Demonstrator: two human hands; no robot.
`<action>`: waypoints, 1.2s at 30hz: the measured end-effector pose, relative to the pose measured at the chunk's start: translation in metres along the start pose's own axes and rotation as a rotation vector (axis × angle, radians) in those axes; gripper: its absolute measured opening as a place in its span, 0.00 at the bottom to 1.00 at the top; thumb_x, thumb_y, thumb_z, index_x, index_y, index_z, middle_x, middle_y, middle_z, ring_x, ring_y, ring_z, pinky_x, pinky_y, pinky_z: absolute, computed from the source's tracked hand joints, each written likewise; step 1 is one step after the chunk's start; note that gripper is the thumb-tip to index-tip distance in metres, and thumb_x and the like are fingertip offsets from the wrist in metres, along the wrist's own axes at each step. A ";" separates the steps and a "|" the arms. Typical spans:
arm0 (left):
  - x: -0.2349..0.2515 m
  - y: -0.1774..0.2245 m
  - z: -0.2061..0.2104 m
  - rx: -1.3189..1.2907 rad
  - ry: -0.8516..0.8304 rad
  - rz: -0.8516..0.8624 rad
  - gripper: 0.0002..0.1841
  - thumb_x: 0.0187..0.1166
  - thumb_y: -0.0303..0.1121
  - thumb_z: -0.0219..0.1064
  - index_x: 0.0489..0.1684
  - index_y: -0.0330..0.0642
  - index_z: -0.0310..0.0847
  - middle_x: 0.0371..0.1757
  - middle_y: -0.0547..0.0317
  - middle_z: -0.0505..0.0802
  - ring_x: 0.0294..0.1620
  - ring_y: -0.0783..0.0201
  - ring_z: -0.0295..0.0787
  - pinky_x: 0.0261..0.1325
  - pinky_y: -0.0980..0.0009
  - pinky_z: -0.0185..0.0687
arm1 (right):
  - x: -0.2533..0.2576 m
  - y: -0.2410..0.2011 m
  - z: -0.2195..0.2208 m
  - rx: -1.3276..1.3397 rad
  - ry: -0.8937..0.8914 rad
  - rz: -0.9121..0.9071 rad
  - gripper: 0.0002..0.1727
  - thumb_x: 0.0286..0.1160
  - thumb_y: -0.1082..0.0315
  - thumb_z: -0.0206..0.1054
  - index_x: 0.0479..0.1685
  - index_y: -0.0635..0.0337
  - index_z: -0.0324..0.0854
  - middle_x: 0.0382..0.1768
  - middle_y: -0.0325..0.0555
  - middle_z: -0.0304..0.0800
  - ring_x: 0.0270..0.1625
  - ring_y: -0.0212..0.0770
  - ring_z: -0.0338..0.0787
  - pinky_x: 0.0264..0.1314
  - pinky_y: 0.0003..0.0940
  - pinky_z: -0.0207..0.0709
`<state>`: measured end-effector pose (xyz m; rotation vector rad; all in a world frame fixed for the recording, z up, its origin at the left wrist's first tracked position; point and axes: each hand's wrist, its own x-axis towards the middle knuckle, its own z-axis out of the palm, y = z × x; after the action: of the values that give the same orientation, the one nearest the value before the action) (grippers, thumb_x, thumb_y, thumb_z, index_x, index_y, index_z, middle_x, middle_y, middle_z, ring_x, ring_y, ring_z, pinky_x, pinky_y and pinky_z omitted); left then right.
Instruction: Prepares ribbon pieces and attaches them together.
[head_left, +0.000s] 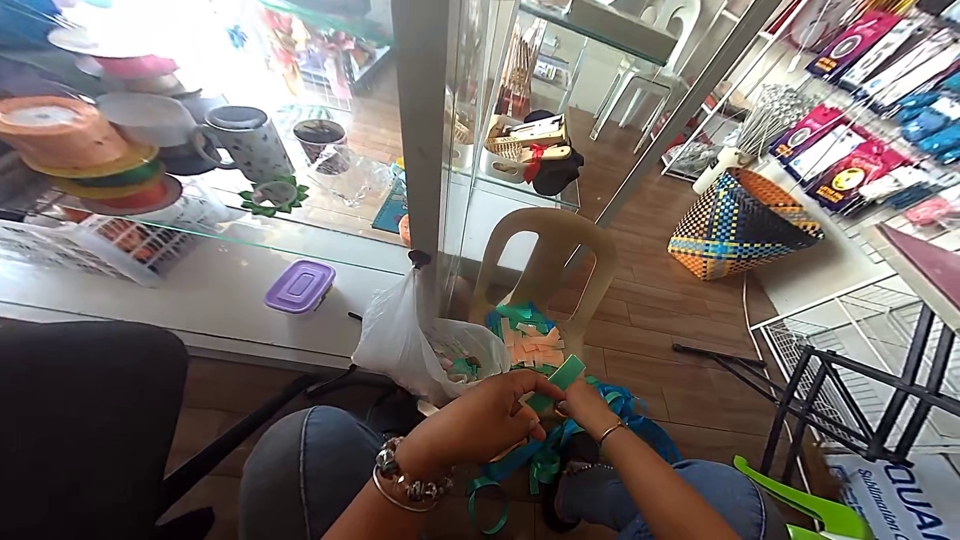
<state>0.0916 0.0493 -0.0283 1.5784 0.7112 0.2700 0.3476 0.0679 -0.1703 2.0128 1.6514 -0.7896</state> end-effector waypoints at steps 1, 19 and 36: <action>0.000 0.000 0.000 0.019 0.004 0.000 0.20 0.84 0.23 0.60 0.73 0.49 0.77 0.44 0.60 0.94 0.24 0.77 0.84 0.31 0.80 0.80 | -0.001 0.002 -0.006 0.028 0.018 -0.016 0.21 0.84 0.61 0.65 0.66 0.69 0.82 0.69 0.67 0.82 0.74 0.64 0.82 0.75 0.62 0.73; -0.006 0.003 -0.015 0.059 0.280 -0.095 0.25 0.81 0.19 0.61 0.76 0.49 0.72 0.72 0.58 0.84 0.40 0.73 0.90 0.45 0.73 0.88 | -0.045 -0.021 -0.089 1.233 0.328 -0.294 0.11 0.76 0.74 0.72 0.52 0.67 0.79 0.36 0.47 0.89 0.34 0.34 0.90 0.33 0.27 0.84; 0.002 -0.001 -0.006 -0.081 0.233 0.014 0.27 0.81 0.21 0.62 0.79 0.52 0.67 0.72 0.63 0.84 0.33 0.78 0.88 0.37 0.79 0.86 | -0.051 0.002 -0.088 1.228 0.524 -0.176 0.11 0.83 0.69 0.67 0.53 0.69 0.84 0.38 0.47 0.91 0.30 0.32 0.89 0.30 0.25 0.82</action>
<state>0.0896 0.0551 -0.0288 1.4894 0.8581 0.4931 0.3575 0.0861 -0.0702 3.0984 1.8121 -1.7606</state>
